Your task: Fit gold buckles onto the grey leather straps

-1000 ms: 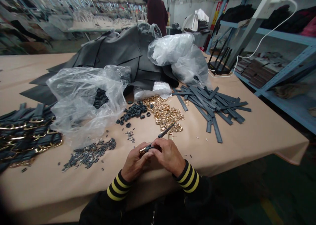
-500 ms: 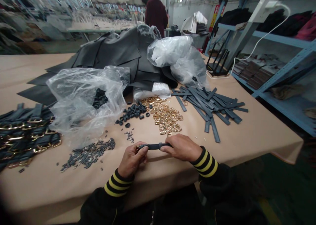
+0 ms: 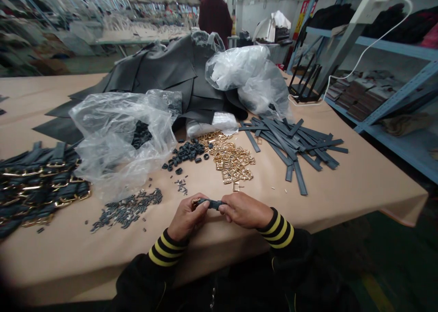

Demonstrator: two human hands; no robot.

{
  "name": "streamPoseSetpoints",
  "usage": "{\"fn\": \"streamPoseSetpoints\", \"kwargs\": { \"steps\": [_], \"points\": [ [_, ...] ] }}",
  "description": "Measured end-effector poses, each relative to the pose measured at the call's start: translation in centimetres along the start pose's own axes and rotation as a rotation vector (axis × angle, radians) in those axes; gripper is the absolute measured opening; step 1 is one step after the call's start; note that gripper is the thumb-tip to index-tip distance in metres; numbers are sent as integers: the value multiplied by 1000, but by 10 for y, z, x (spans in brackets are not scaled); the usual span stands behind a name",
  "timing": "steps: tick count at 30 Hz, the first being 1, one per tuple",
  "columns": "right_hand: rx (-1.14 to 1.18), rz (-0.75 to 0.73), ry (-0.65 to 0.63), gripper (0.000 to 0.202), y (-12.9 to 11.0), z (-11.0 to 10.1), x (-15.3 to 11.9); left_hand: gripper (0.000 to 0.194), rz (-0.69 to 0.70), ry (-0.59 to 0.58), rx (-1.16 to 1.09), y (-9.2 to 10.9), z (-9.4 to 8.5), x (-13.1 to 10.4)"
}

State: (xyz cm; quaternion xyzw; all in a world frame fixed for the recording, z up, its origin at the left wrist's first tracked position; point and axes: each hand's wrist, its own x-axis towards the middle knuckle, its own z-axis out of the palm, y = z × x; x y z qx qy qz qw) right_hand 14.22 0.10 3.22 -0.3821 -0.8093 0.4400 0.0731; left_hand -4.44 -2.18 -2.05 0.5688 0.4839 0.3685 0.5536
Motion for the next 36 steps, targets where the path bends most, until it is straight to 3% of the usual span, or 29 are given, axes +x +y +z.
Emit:
{"fn": "streamPoseSetpoints", "kwargs": {
  "steps": [6, 12, 17, 24, 28, 31, 36],
  "points": [
    [167, 84, -61, 22, 0, 6, 0, 23, 105, -27, 159, 2, -1, 3],
    [97, 83, -35, 24, -2, 10, 1, 22, 150, -49, 228, 3, 2, 1],
    [-95, -34, 60, 27, 0, 11, 1, 23, 164, -68, 249, 3, 3, 1],
    [-96, -53, 123, 25, 3, 12, 4, 25, 165, -92, 254, 2, 1, 0],
    [-65, -17, 2, 28, 0, 7, 3, 26, 112, -173, 226, 1, 0, -2],
    [8, 40, -135, 30, -3, 5, 1, 26, 153, -187, 304, 3, 0, -2],
    [-54, -14, 26, 29, -1, 11, 0, 25, 197, -170, 379, 5, 0, -2]
  ]
}}
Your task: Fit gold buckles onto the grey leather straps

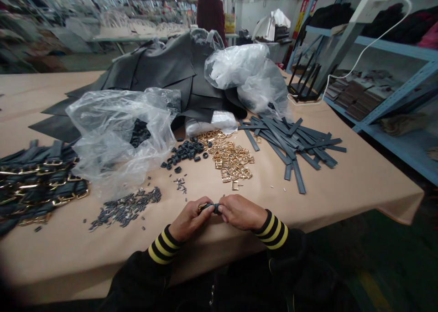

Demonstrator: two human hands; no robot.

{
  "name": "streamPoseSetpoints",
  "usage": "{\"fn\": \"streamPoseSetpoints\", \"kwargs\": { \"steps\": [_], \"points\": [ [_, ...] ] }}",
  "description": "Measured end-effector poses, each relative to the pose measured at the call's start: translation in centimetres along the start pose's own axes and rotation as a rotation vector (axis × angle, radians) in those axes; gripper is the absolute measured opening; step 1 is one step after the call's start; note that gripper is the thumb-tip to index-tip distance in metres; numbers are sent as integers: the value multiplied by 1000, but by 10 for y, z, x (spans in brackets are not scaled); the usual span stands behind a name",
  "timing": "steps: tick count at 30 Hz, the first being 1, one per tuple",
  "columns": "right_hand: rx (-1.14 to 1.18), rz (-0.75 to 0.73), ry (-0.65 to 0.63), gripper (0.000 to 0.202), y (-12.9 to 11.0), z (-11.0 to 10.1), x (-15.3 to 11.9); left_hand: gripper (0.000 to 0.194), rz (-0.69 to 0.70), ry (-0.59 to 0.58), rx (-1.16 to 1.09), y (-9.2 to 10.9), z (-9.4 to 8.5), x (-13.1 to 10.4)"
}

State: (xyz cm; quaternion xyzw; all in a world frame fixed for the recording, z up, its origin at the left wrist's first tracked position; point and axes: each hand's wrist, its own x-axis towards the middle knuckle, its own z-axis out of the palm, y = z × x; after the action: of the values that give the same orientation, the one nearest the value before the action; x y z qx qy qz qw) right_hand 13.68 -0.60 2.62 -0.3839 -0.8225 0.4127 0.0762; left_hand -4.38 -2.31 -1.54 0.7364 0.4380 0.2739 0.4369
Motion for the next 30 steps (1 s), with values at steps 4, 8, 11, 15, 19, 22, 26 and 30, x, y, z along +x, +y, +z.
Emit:
{"fn": "streamPoseSetpoints", "kwargs": {
  "steps": [4, 8, 11, 15, 19, 22, 26, 30],
  "points": [
    [12, -11, 61, 29, 2, 4, 1, 25, 4, -8, -39, -3, 0, 0],
    [29, -14, 80, 26, 0, 4, 1, 21, -30, 94, -49, -6, 5, 2],
    [-10, 21, 85, 24, -1, 4, 0, 13, -49, 127, -72, -4, 7, 4],
    [8, 1, 96, 23, 2, 6, 1, 11, -34, 85, -123, -2, 6, 4],
    [124, -51, 94, 26, 9, 7, 4, 17, -65, 59, -257, -3, 3, 0],
    [213, -44, 70, 30, 10, 7, 6, 20, -109, -8, -478, -3, 2, -1],
    [156, -10, 60, 32, 7, 5, 9, 22, -134, -13, -578, -2, 4, -1],
    [47, -3, 12, 32, 4, 5, 11, 22, -124, 7, -576, -3, 9, -1]
  ]
}}
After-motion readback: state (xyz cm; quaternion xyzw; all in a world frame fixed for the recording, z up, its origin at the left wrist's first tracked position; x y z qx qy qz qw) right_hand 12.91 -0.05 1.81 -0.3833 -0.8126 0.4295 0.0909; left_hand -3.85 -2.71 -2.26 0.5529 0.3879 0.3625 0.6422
